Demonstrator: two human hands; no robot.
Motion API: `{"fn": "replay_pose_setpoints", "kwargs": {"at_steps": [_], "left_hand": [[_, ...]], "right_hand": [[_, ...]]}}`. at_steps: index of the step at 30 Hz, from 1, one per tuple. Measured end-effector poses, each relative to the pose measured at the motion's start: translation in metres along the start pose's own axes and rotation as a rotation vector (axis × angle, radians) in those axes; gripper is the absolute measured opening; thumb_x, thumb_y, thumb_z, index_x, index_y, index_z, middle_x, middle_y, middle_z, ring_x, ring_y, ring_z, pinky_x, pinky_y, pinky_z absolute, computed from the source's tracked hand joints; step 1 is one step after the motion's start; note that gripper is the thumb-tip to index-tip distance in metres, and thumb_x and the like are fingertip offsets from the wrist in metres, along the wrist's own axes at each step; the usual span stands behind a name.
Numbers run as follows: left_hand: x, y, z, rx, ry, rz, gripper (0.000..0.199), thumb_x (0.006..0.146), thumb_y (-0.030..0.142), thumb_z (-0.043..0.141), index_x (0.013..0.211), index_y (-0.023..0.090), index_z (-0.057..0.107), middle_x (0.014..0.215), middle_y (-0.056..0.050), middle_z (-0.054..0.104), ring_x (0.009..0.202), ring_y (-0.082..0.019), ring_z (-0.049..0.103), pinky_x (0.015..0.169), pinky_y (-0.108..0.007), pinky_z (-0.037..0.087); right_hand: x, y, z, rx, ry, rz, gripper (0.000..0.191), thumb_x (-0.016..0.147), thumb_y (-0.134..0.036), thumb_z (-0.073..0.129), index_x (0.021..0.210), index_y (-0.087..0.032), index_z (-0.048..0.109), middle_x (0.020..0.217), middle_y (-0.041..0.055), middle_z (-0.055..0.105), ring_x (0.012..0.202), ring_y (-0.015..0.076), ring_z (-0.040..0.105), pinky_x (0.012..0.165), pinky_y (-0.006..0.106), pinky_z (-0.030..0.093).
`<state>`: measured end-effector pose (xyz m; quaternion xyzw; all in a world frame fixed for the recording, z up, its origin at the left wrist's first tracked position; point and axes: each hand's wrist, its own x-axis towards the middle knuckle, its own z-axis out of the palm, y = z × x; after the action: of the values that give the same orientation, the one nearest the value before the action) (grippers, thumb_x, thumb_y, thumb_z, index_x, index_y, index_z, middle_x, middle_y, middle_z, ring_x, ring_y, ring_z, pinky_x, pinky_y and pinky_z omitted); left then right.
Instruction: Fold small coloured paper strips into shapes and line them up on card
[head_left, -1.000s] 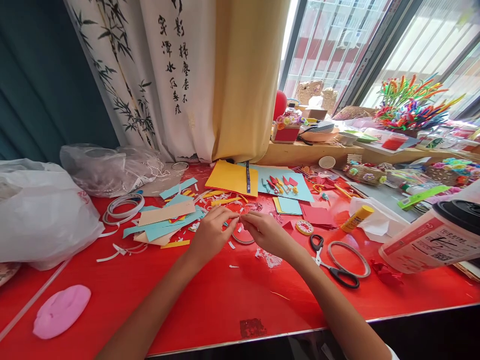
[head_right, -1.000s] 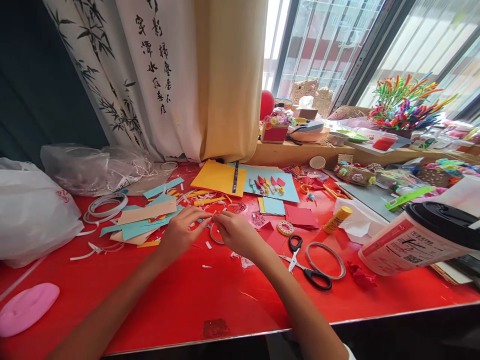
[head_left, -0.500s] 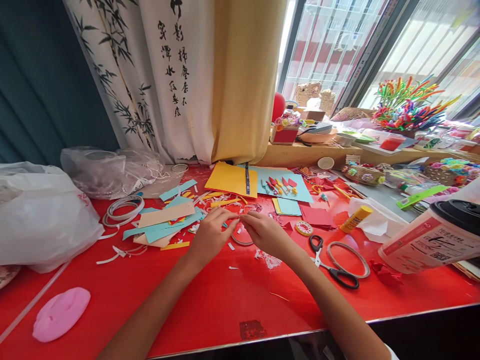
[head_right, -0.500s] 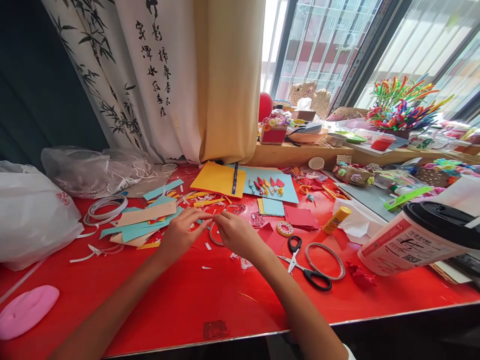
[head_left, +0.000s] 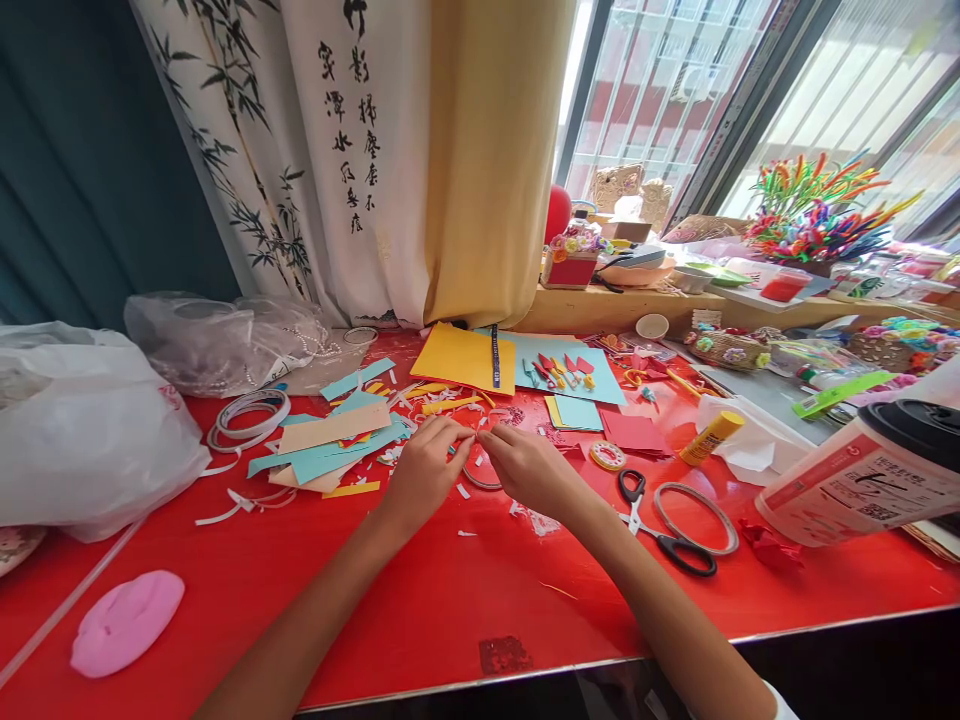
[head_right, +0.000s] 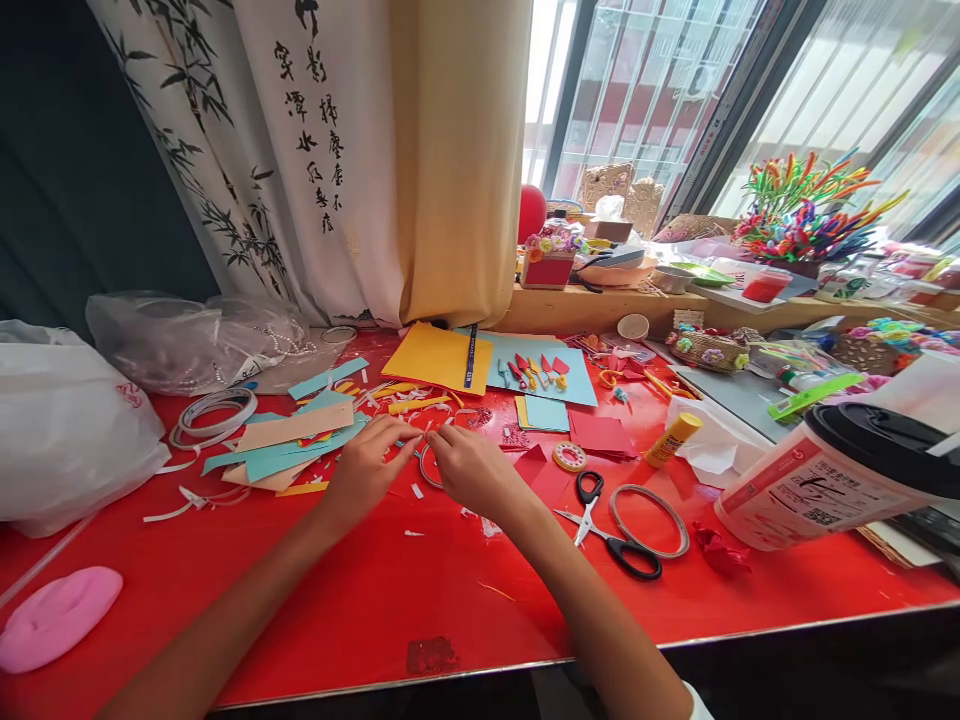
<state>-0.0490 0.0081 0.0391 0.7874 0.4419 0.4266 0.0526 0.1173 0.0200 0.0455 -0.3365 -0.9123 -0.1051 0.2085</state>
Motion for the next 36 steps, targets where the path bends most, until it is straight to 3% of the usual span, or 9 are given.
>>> {"fn": "replay_pose_setpoints", "kwargs": {"at_steps": [7, 14, 18, 21, 25, 30, 36], "left_hand": [[0.000, 0.000, 0.000, 0.014, 0.037, -0.016, 0.013, 0.085, 0.023, 0.045, 0.085, 0.019, 0.057, 0.084, -0.003, 0.059, 0.083, -0.016, 0.053, 0.075, -0.030, 0.043], [0.006, -0.030, -0.010, 0.313, 0.153, -0.023, 0.015, 0.084, 0.020, 0.041, 0.084, 0.017, 0.055, 0.085, -0.007, 0.058, 0.087, -0.020, 0.051, 0.080, -0.035, 0.041], [0.004, -0.041, -0.009, 0.407, 0.010, 0.013, 0.019, 0.081, 0.022, 0.044, 0.066, 0.018, 0.054, 0.068, -0.007, 0.056, 0.075, -0.022, 0.053, 0.076, -0.038, 0.039], [0.003, -0.038, -0.006, 0.357, -0.060, 0.014, 0.007, 0.077, 0.019, 0.050, 0.078, 0.018, 0.057, 0.082, -0.010, 0.059, 0.085, -0.026, 0.054, 0.076, -0.039, 0.039], [0.006, -0.031, -0.005, 0.193, -0.139, -0.120, 0.012, 0.081, 0.020, 0.047, 0.082, 0.019, 0.058, 0.083, -0.007, 0.062, 0.084, -0.025, 0.054, 0.077, -0.039, 0.039], [0.011, -0.016, -0.010, -0.450, -0.153, -0.386, 0.026, 0.080, 0.032, 0.050, 0.101, 0.022, 0.060, 0.103, -0.006, 0.062, 0.096, -0.022, 0.056, 0.080, -0.033, 0.044], [0.009, -0.001, -0.009, -0.781, -0.144, -0.483, 0.024, 0.075, 0.034, 0.057, 0.091, 0.019, 0.066, 0.088, -0.003, 0.065, 0.084, -0.019, 0.058, 0.078, -0.030, 0.044]], "right_hand": [[-0.001, 0.003, 0.003, 0.155, 0.032, 0.053, 0.020, 0.088, -0.011, 0.034, 0.096, -0.014, 0.052, 0.079, 0.0067, 0.055, 0.064, 0.0130, 0.048, 0.055, 0.024, 0.035], [0.003, 0.006, 0.001, 0.460, 0.083, 0.163, 0.021, 0.090, -0.019, 0.033, 0.089, -0.017, 0.053, 0.077, 0.0056, 0.059, 0.065, 0.0129, 0.053, 0.060, 0.024, 0.040], [0.003, 0.009, -0.001, 0.586, 0.162, 0.235, 0.019, 0.090, -0.022, 0.034, 0.093, -0.019, 0.053, 0.077, 0.0048, 0.062, 0.069, 0.0137, 0.058, 0.064, 0.025, 0.042], [0.003, 0.008, -0.001, 0.679, 0.183, 0.308, 0.016, 0.089, -0.024, 0.038, 0.094, -0.021, 0.053, 0.079, 0.0044, 0.064, 0.073, 0.0151, 0.062, 0.067, 0.026, 0.044], [0.003, 0.005, -0.004, 0.772, 0.189, 0.382, 0.009, 0.086, -0.024, 0.043, 0.092, -0.022, 0.050, 0.081, 0.0040, 0.066, 0.078, 0.0161, 0.064, 0.069, 0.027, 0.046], [0.004, 0.003, -0.005, 0.863, 0.180, 0.383, 0.007, 0.086, -0.027, 0.044, 0.089, -0.022, 0.048, 0.077, 0.0023, 0.065, 0.074, 0.0144, 0.063, 0.069, 0.027, 0.046], [0.005, 0.001, -0.005, 1.140, 0.056, 0.331, 0.018, 0.085, -0.035, 0.046, 0.087, -0.018, 0.052, 0.075, 0.0034, 0.063, 0.068, 0.0130, 0.061, 0.062, 0.026, 0.046]]}}
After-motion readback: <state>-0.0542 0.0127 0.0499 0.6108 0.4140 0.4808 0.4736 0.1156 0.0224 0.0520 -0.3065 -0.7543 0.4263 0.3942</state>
